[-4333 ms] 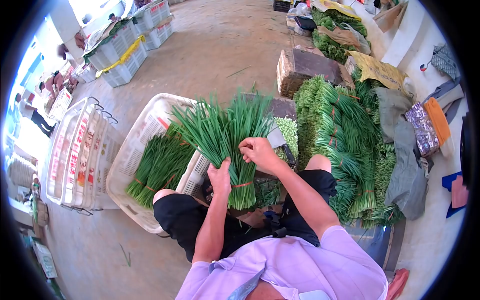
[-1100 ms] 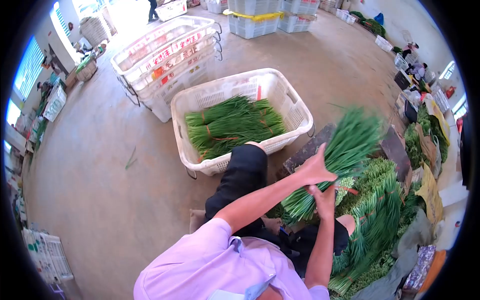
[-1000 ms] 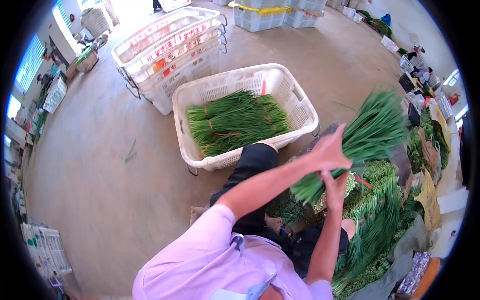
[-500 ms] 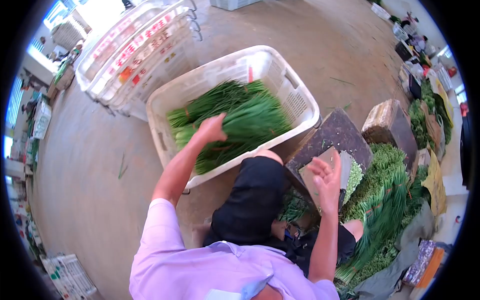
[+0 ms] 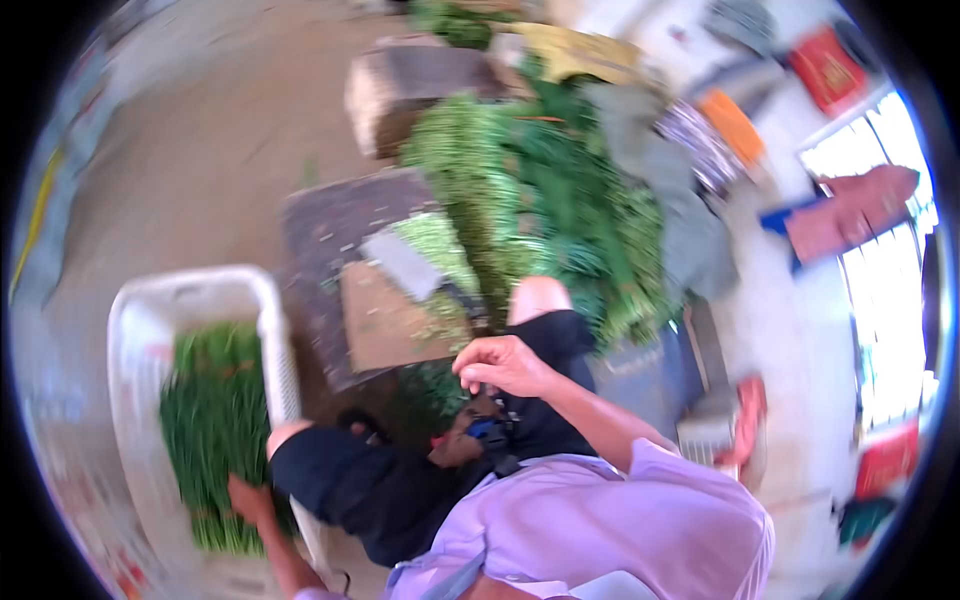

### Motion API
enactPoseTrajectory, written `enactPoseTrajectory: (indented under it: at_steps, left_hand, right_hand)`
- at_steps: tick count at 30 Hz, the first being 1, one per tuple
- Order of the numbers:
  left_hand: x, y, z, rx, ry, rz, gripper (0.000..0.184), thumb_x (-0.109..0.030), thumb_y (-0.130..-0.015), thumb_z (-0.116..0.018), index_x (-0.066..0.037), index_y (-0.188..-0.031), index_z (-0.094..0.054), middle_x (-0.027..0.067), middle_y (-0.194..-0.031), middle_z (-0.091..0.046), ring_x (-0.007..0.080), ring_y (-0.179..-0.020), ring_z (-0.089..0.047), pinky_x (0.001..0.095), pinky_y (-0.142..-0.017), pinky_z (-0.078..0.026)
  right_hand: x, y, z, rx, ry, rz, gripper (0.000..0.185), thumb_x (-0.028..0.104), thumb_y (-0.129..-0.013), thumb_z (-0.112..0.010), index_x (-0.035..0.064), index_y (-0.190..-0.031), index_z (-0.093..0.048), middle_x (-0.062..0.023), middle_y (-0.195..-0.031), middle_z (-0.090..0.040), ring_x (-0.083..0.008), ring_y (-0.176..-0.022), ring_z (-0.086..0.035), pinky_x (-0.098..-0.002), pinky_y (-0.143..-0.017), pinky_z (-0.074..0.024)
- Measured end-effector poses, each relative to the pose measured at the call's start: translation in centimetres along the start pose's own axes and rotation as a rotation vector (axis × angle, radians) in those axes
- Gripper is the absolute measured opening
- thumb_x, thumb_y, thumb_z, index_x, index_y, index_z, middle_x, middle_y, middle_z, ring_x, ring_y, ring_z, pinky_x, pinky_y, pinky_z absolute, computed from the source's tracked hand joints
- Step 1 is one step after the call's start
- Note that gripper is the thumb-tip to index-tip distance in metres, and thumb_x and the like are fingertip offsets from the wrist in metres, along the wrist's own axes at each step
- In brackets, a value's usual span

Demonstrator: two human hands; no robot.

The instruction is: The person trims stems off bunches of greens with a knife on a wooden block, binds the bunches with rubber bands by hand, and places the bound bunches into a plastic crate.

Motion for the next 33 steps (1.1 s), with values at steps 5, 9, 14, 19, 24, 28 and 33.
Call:
enactPoseTrajectory:
  at_steps: [5, 9, 14, 19, 24, 28, 33]
  left_hand:
    - [2.2, -1.6, -0.6, 0.108, -0.035, 0.002, 0.095, -0.027, -0.071, -0.081, 0.0, -0.148, -0.034, 0.0259, -0.136, -0.052, 0.0449, -0.125, -0.05, 0.0507, -0.104, -0.043]
    - [0.5, -3.0, 1.9, 0.077, 0.063, 0.001, 0.098, -0.029, -0.072, -0.081, 0.002, -0.15, -0.03, 0.0278, -0.138, -0.05, 0.0464, -0.126, -0.049, 0.0512, -0.105, -0.042]
    - [1.1, 0.3, 5.6, 0.014, 0.269, 0.033, 0.099, -0.032, -0.077, -0.081, 0.003, -0.152, -0.026, 0.0304, -0.145, -0.043, 0.0452, -0.131, -0.047, 0.0501, -0.109, -0.039]
    - [-2.0, 7.6, 15.4, -0.141, 0.256, 0.094, 0.1, -0.035, -0.079, -0.082, -0.002, -0.155, -0.026, 0.0292, -0.156, -0.028, 0.0404, -0.146, -0.028, 0.0472, -0.119, -0.026]
    - [-2.6, 17.2, 20.4, -0.295, 0.557, 0.407, 0.104, -0.022, -0.074, -0.083, -0.005, -0.156, -0.022, 0.0271, -0.147, -0.042, 0.0384, -0.134, -0.045, 0.0446, -0.11, -0.041]
    - [-0.3, 27.2, 19.4, -0.475, 0.791, 0.566, 0.097, -0.014, -0.074, -0.08, -0.003, -0.154, -0.025, 0.024, -0.132, -0.054, 0.0295, -0.092, -0.067, 0.0386, -0.08, -0.057]
    - [0.4, 33.9, 16.4, -0.584, 0.991, 0.878, 0.081, -0.005, -0.083, -0.07, -0.002, -0.151, -0.027, 0.0205, -0.13, -0.055, 0.0202, -0.084, -0.066, 0.0301, -0.069, -0.057]
  right_hand:
    - [0.4, 7.9, 10.6, -0.502, -0.132, 0.13, 0.02, 0.014, -0.098, -0.062, 0.002, -0.083, -0.066, -0.0004, -0.061, -0.061, -0.0057, -0.052, -0.055, -0.0215, -0.049, -0.0442]
    - [-7.3, 14.0, 25.4, -0.914, -0.069, -0.008, 0.014, 0.015, -0.095, -0.065, 0.0007, -0.096, -0.065, -0.0057, -0.074, -0.068, -0.0111, -0.063, -0.063, -0.0243, -0.057, -0.05]
    - [-12.3, 11.2, 34.3, -0.797, 0.85, -0.078, 0.05, 0.014, -0.08, -0.076, 0.0029, -0.124, -0.056, -0.017, -0.112, -0.067, -0.0315, -0.105, -0.064, -0.0403, -0.093, -0.0506]
    - [-10.7, -3.5, 35.6, -0.438, 1.248, 0.113, 0.08, 0.005, -0.071, -0.077, 0.0047, -0.145, -0.044, -0.0229, -0.14, -0.052, -0.0383, -0.131, -0.048, -0.0438, -0.112, -0.0383]
    - [-15.5, -8.6, 40.1, -0.221, 1.325, 0.127, 0.096, 0.005, -0.07, -0.075, 0.0083, -0.154, -0.03, -0.0248, -0.143, -0.048, -0.0424, -0.133, -0.044, -0.048, -0.11, -0.0364]
    - [-19.7, -10.8, 44.1, -0.192, 1.424, -0.024, 0.118, 0.007, -0.052, -0.087, 0.0104, -0.153, -0.027, -0.0207, -0.146, -0.045, -0.0381, -0.137, -0.041, -0.0462, -0.11, -0.0359]
    - [-18.7, -11.6, 45.1, -0.123, 1.372, -0.043, 0.108, 0.015, -0.043, -0.092, 0.006, -0.137, -0.041, -0.0221, -0.125, -0.061, -0.0429, -0.119, -0.055, -0.0502, -0.097, -0.0456]
Point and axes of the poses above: each hand's wrist, its own y-axis away from the middle knuckle, its own z-axis out of the back of the hand, x = y × z, the point moved 9 cm from there along -y, towards the middle knuckle
